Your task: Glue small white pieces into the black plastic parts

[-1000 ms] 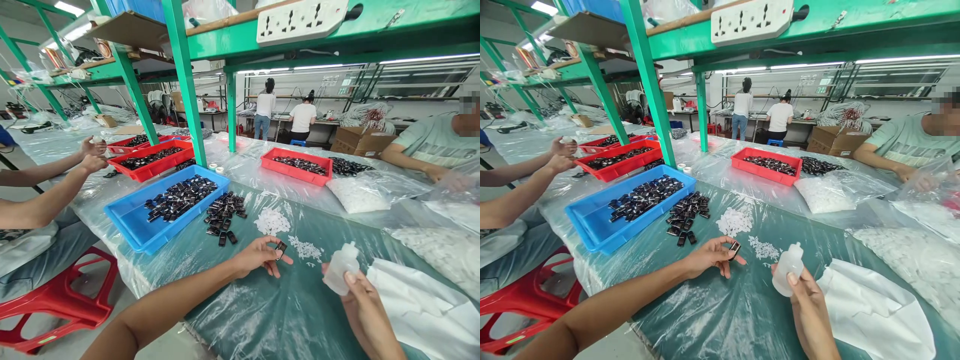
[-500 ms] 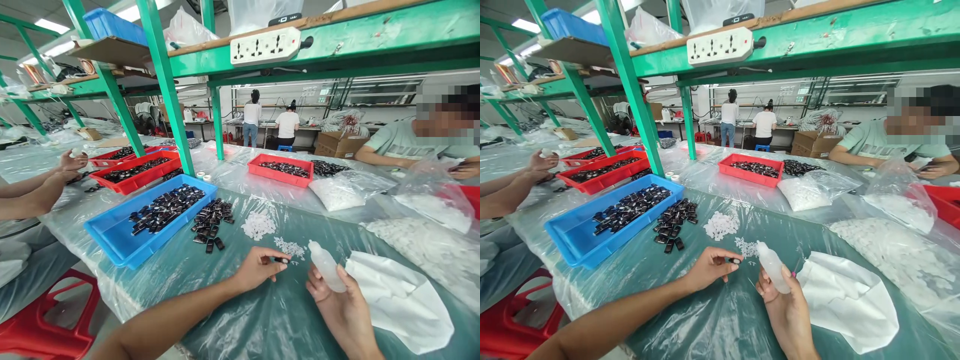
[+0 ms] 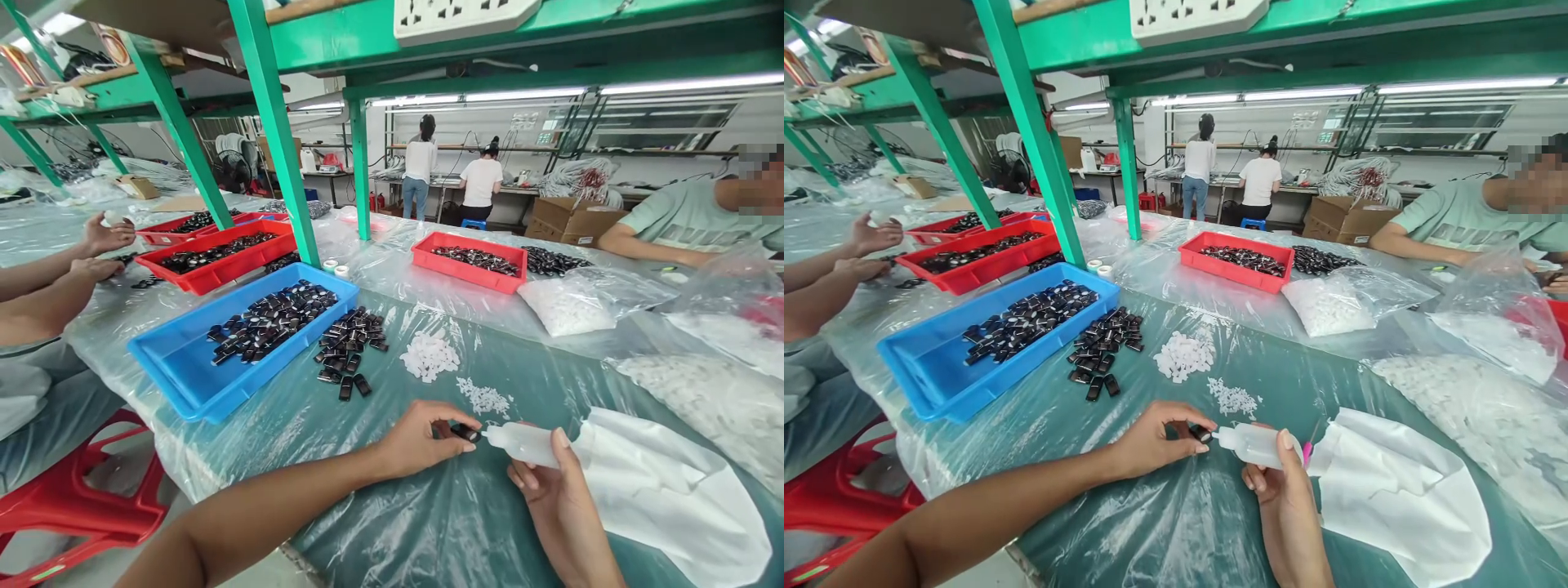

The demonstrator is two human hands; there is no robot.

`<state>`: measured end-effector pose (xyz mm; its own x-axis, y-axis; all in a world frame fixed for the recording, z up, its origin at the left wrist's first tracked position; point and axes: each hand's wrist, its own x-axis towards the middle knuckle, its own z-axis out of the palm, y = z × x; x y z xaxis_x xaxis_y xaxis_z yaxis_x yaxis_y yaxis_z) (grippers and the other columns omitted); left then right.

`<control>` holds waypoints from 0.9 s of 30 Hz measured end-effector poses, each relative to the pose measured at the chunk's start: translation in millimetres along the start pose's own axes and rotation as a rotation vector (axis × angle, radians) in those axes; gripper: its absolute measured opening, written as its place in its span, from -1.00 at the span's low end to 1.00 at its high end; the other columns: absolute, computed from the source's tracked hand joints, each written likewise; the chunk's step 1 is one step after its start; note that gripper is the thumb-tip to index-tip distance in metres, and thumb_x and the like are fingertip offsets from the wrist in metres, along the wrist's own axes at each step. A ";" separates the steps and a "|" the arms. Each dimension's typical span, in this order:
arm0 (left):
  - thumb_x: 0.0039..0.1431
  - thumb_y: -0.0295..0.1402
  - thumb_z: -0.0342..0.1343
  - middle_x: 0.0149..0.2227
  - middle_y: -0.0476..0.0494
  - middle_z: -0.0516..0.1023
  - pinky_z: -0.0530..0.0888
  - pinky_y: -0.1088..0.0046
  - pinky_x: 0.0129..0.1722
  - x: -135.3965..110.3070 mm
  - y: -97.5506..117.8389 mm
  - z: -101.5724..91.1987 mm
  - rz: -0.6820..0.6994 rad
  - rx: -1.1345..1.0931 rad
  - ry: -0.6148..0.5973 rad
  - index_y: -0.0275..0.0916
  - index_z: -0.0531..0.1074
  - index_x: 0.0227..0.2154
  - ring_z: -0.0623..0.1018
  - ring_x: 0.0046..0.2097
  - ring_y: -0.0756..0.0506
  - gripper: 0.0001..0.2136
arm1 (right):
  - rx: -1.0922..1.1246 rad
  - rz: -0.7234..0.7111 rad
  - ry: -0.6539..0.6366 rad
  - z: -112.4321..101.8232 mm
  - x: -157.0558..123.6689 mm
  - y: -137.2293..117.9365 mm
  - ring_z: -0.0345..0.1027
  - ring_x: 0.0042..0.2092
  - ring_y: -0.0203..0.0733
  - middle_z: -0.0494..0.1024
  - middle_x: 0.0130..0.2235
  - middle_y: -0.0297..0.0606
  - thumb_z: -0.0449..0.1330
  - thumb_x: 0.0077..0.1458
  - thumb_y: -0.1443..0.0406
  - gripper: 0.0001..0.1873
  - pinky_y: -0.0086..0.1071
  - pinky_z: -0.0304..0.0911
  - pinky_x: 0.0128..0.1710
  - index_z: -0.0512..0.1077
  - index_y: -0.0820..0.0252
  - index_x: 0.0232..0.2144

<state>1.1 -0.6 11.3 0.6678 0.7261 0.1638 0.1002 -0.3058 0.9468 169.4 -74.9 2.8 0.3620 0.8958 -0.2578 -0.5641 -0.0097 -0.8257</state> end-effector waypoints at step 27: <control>0.01 -0.26 0.17 -0.26 -0.11 0.49 0.36 0.59 -0.41 -2.1 -3.2 1.2 0.010 0.106 0.018 -0.22 0.46 -0.21 0.44 -0.39 0.03 -0.73 | -0.657 -0.427 0.162 8.0 -22.2 -10.1 0.26 -0.34 -0.18 0.43 -0.31 -0.27 0.19 -0.14 -0.03 -0.57 -0.39 0.17 -0.38 0.42 0.17 -0.34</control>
<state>0.3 -1.9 7.6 0.6558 0.7335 0.1786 0.1723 -0.3758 0.9106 161.1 -91.1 20.8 0.5801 0.8057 0.1193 0.1818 0.0147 -0.9832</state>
